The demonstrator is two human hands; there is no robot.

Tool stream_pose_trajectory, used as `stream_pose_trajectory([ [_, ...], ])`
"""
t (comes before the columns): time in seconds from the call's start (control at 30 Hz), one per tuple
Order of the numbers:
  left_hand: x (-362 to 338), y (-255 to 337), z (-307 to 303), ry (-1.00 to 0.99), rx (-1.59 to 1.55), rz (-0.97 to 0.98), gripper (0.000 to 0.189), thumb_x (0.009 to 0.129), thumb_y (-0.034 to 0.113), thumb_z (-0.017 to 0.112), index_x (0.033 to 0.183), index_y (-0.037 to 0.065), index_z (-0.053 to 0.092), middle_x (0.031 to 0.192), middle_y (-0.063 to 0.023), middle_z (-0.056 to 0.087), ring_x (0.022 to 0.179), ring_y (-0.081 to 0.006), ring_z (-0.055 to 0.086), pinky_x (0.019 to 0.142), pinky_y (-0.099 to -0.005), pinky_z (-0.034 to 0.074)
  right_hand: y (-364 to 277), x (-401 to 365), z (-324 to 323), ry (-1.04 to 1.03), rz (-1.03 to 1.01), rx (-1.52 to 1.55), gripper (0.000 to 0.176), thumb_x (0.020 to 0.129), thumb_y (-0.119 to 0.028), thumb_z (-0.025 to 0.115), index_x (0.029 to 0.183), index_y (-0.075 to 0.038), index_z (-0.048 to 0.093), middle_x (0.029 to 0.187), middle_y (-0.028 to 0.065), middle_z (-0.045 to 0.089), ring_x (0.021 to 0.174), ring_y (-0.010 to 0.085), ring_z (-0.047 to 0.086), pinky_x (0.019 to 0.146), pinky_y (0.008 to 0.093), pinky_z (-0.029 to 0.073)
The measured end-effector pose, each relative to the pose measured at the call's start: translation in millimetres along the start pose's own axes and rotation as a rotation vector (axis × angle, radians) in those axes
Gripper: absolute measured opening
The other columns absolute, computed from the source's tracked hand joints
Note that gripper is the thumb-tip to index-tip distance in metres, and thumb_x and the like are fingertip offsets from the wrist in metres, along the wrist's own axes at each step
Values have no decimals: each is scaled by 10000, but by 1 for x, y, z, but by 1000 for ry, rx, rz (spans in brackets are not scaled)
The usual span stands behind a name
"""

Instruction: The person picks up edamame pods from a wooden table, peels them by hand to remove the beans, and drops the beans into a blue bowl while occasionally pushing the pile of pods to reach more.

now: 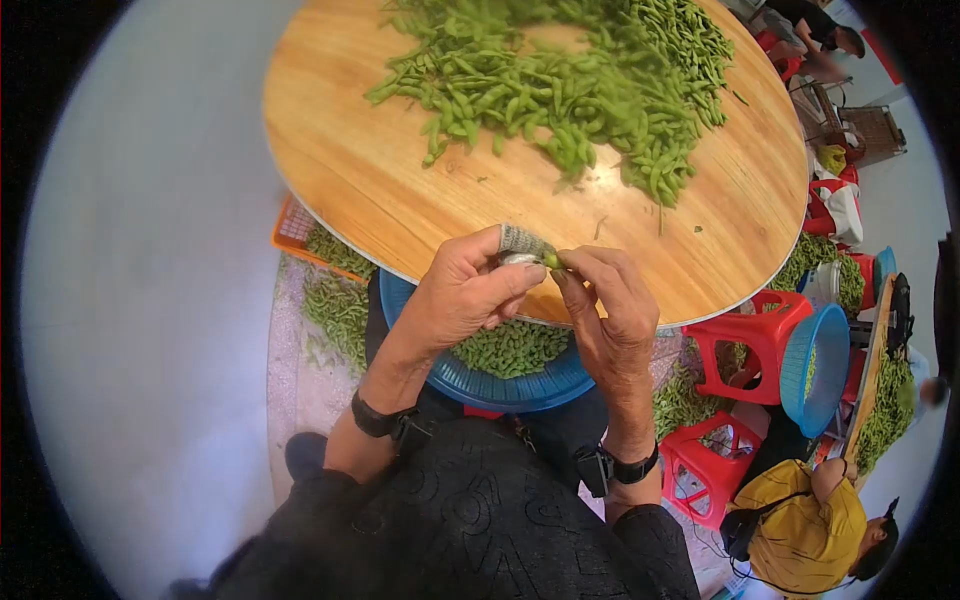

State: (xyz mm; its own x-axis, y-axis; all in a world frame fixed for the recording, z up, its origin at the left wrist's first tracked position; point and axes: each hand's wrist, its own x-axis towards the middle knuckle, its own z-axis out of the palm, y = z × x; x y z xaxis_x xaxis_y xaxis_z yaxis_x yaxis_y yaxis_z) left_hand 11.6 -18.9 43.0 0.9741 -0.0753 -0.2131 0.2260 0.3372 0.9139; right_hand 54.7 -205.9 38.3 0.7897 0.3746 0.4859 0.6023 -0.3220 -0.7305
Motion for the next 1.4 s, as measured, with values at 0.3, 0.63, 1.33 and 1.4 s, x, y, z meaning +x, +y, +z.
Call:
stream_pose_trajectory([
  [0.3, -5, 9, 7, 11, 13, -3, 105, 978, 99, 677, 1055, 28, 665, 710, 56, 543, 587, -11, 471, 496, -191, 355, 1, 0, -1, 50, -154, -97, 244, 829, 30, 781, 1062, -14, 721, 971, 132, 718, 838, 281, 697, 707, 357, 563],
  [0.63, -9, 3, 5, -39, -11, 34, 83, 990, 95, 656, 1041, 31, 645, 748, 45, 567, 613, -13, 491, 513, -191, 374, -5, -15, 1, -6, 206, 252, 162, 965, -11, 690, 1119, 37, 711, 937, 120, 729, 749, 173, 684, 645, 271, 536],
  [1.33, -32, -10, -1, 64, 638, 314, 100, 903, 42, 688, 948, -20, 624, 780, -97, 559, 656, -192, 551, 583, -333, 430, -16, -28, 11, -70, 384, 227, 169, 965, -40, 689, 1120, 26, 690, 802, 104, 638, 652, 155, 626, 591, 284, 482],
  [1.4, -34, -10, -2, 59, 665, 329, 104, 895, 32, 691, 956, -22, 627, 797, -115, 561, 664, -229, 559, 591, -347, 433, -15, -26, 10, -102, 177, 116, 153, 990, -60, 663, 1115, 21, 699, 806, 48, 651, 664, 80, 603, 568, 241, 469],
])
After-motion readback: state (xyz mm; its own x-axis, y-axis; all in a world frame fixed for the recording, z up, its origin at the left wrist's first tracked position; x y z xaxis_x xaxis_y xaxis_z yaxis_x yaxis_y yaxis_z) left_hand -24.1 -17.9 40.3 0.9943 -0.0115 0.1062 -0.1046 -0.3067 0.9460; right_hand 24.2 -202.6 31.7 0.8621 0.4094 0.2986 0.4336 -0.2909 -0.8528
